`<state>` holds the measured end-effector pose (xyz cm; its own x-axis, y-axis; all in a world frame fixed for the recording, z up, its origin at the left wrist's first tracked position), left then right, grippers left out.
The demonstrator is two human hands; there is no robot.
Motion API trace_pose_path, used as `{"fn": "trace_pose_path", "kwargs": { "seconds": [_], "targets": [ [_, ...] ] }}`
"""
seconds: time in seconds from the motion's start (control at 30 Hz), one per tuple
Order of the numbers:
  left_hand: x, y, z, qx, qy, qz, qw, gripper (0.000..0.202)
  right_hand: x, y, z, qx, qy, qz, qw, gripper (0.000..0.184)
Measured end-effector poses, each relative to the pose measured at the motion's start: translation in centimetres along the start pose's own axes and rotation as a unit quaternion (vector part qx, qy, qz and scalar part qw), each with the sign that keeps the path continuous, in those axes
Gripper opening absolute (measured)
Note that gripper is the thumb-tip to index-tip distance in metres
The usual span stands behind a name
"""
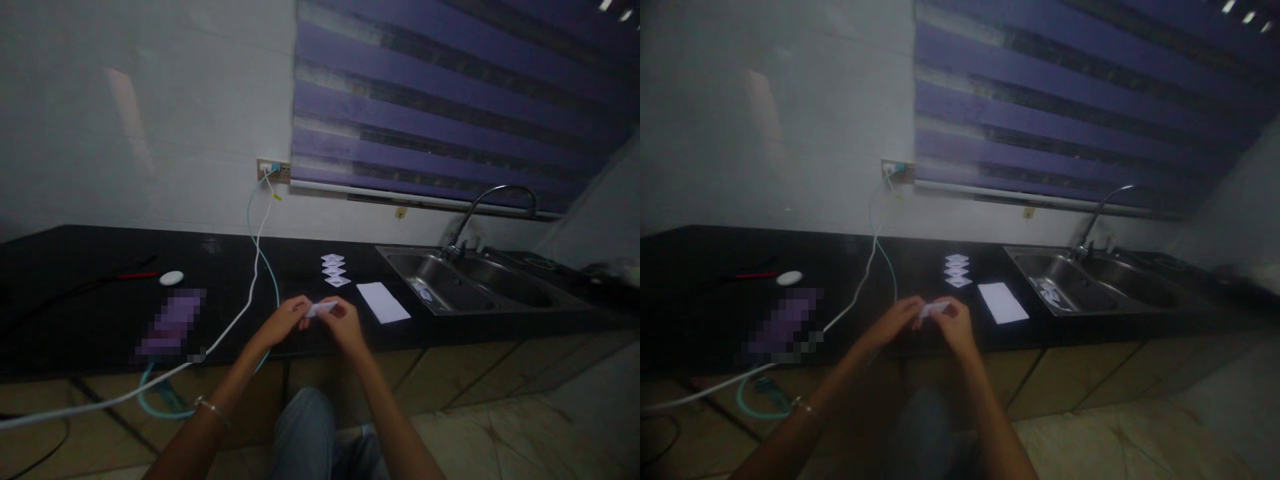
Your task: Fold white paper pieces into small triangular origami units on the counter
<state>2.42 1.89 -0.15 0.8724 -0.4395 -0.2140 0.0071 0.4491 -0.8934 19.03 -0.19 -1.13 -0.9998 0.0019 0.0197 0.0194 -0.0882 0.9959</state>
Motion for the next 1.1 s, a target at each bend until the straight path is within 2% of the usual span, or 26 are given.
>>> {"fn": "trace_pose_path", "kwargs": {
  "seconds": [0.17, 0.3, 0.47, 0.57, 0.67, 0.73, 0.9, 1.0, 1.1],
  "targets": [
    [-0.2, 1.0, 0.1, 0.018, -0.008, 0.013, 1.0, 0.033, 0.2, 0.8, -0.6, -0.075, -0.027, -0.034, 0.996, 0.027],
    [-0.2, 0.6, 0.1, 0.048, -0.013, 0.027, 0.998, 0.03, 0.3, 1.6, -1.2, -0.155, -0.05, -0.184, 0.969, 0.012],
    [-0.2, 0.2, -0.2, 0.043, 0.003, 0.089, 0.995, 0.035, -0.4, 2.7, -1.6, -0.185, -0.015, -0.389, 0.902, 0.012],
    [0.0, 0.3, -0.3, 0.014, 0.014, 0.117, 0.993, 0.036, -0.7, 3.5, -1.9, -0.191, 0.03, -0.5, 0.844, 0.014],
    [0.2, 0.2, -0.3, 0.009, 0.017, 0.123, 0.992, 0.036, -0.7, 4.2, -1.8, -0.211, 0.053, -0.579, 0.786, 0.014],
    [0.2, -0.1, -0.3, 0.014, 0.006, 0.12, 0.993, 0.037, -0.8, 4.5, -1.5, -0.221, 0.063, -0.606, 0.761, 0.014],
    [0.3, -0.4, -0.1, 0.006, -0.036, 0.122, 0.992, 0.039, -3.1, 4.0, 0.9, -0.239, 0.043, -0.625, 0.742, 0.014],
    [0.2, -0.3, -0.1, 0.005, -0.027, 0.13, 0.991, 0.038, -5.1, 3.0, 2.9, -0.238, 0.01, -0.635, 0.735, 0.014],
    [0.1, -0.2, -0.2, 0.005, -0.016, 0.139, 0.99, 0.036, -6.4, 2.0, 4.6, -0.228, 0.009, -0.653, 0.722, 0.016]
  ]
}}
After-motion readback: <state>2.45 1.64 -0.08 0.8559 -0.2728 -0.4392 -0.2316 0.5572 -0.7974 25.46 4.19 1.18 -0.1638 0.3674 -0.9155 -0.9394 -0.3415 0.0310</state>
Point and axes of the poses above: each hand's wrist, its own z-axis towards the middle knuckle, its own x-axis out of the palm, y = z × x, the point moved 1 cm from there along z, towards the middle knuckle, and after that the axes turned 13 degrees about x, right-handed, at the moved point
